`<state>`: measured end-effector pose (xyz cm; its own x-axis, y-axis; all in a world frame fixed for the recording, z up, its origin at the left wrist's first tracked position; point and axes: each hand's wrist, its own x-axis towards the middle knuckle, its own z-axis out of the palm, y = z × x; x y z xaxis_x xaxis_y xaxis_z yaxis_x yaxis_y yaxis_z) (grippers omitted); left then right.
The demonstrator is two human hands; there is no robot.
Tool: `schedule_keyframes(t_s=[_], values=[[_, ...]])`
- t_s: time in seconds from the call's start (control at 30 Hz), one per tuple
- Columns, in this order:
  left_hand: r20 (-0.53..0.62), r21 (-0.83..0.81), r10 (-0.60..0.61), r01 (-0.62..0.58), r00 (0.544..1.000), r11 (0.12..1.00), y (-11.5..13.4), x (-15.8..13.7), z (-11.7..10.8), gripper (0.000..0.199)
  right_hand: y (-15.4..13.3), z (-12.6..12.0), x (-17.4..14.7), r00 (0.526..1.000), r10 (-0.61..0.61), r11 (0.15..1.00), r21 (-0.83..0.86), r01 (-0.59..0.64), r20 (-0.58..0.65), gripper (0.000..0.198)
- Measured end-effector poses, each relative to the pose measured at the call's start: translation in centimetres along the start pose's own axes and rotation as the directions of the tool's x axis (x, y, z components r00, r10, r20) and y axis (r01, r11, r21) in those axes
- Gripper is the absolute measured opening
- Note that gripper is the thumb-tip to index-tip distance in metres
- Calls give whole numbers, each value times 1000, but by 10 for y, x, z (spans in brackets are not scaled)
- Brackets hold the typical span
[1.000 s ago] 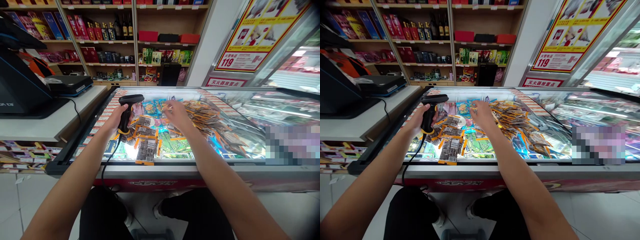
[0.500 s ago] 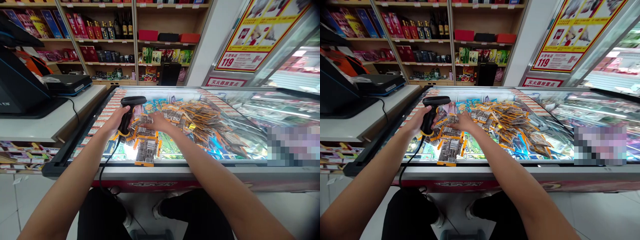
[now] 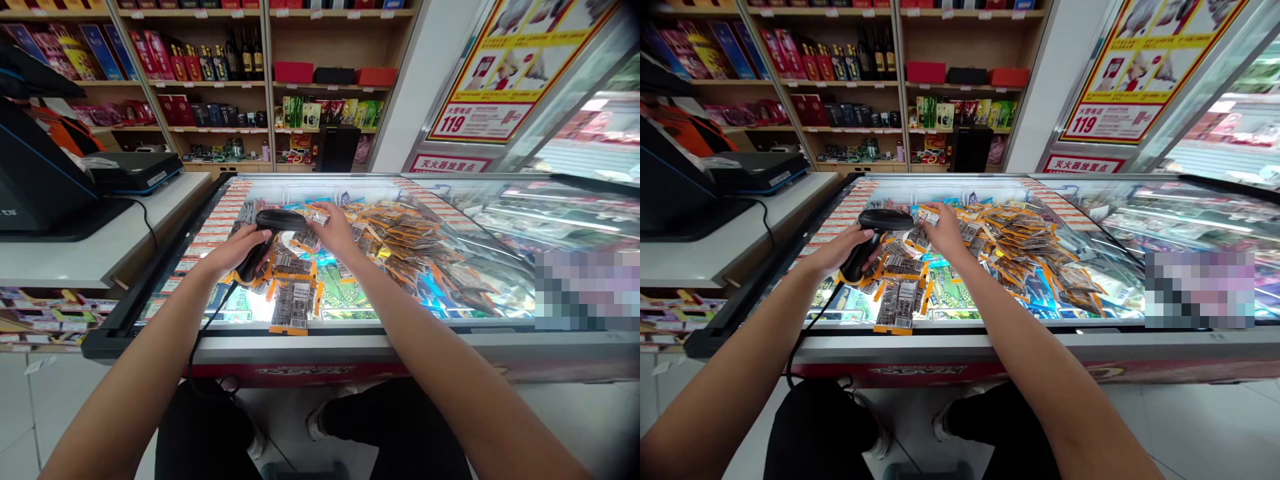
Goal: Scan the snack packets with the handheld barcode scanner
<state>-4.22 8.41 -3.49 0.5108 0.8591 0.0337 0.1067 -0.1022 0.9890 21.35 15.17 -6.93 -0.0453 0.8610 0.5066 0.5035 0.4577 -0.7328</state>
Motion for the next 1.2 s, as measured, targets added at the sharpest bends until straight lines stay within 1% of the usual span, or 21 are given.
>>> schedule_keyframes(t_s=[0.07, 0.13, 0.27, 0.43, 0.5, 0.53, 0.6, 0.67, 0.7, 0.77, 0.8, 0.87, 0.97, 1.0, 1.03, 1.07, 1.1, 1.13, 1.17, 1.2], values=[[104, 20, -19, 17, 994, 1000, 1, -2, 0, 48, 2, -7, 3, 998, -22, 997, 74, 27, -64, 38], [169, 34, -26, 20, 985, 999, 2, -3, 1, 50, 3, -14, 5, 994, -16, 993, 113, 28, -109, 38], [206, 45, -26, 17, 978, 999, 1, -5, 1, 52, 3, -20, 5, 986, -20, 994, 105, 38, -167, 36], [237, 42, -18, 8, 971, 999, 2, -5, 2, 52, 0, -18, 6, 988, -6, 998, 63, 16, -156, 38], [204, 34, -1, -6, 979, 999, 3, -5, 2, 52, 1, -24, 10, 986, 15, 999, 51, -6, -166, 42], [165, 24, 13, -17, 986, 1000, 4, -4, 2, 51, 2, -30, 12, 983, 35, 998, 49, -26, -181, 46], [72, 5, 49, -50, 996, 999, 4, -4, 2, 48, 6, -48, 18, 967, 106, 994, 53, -96, -230, 58], [8, -6, 92, -92, 996, 996, 5, -3, 1, 46, 12, -70, 23, 941, 196, 981, 44, -191, -276, 67], [-16, -12, 111, -111, 994, 994, 5, -3, 1, 44, 15, -80, 24, 931, 234, 970, 1, -244, -280, 67], [-60, -31, 141, -143, 988, 989, 6, -2, 0, 41, 18, -97, 24, 926, 280, 928, -177, -328, -252, 63], [-82, -40, 147, -151, 986, 988, 6, -1, -1, 40, 19, -103, 23, 927, 292, 897, -271, -351, -233, 62], [-120, -44, 145, -151, 982, 988, 6, 0, -2, 39, 16, -107, 19, 931, 294, 839, -408, -360, -217, 63], [-164, -43, 130, -139, 978, 989, 5, 1, -4, 41, 1, -98, 11, 947, 191, 798, -522, -303, -257, 68], [-171, -44, 126, -136, 977, 990, 4, 1, -4, 42, -6, -92, 8, 960, 154, 800, -542, -259, -232, 65], [-174, -44, 122, -132, 977, 990, 4, 2, -5, 42, -13, -84, 4, 979, 134, 824, -532, -195, -151, 57], [-171, -42, 119, -127, 978, 991, 4, 2, -5, 42, -20, -76, -1, 991, 132, 865, -488, -119, -7, 49], [-167, -38, 115, -123, 979, 992, 3, 2, -5, 42, -26, -68, -6, 973, 133, 910, -412, -44, 190, 43], [-161, -34, 113, -120, 980, 992, 3, 2, -5, 41, -30, -59, -11, 914, 123, 941, -338, 16, 388, 41], [-156, -32, 111, -118, 981, 993, 2, 2, -5, 40, -34, -51, -16, 829, 111, 957, -285, 61, 548, 42], [-157, -35, 109, -116, 982, 993, 2, 2, -5, 39, -35, -44, -20, 745, 103, 962, -257, 94, 660, 45]])
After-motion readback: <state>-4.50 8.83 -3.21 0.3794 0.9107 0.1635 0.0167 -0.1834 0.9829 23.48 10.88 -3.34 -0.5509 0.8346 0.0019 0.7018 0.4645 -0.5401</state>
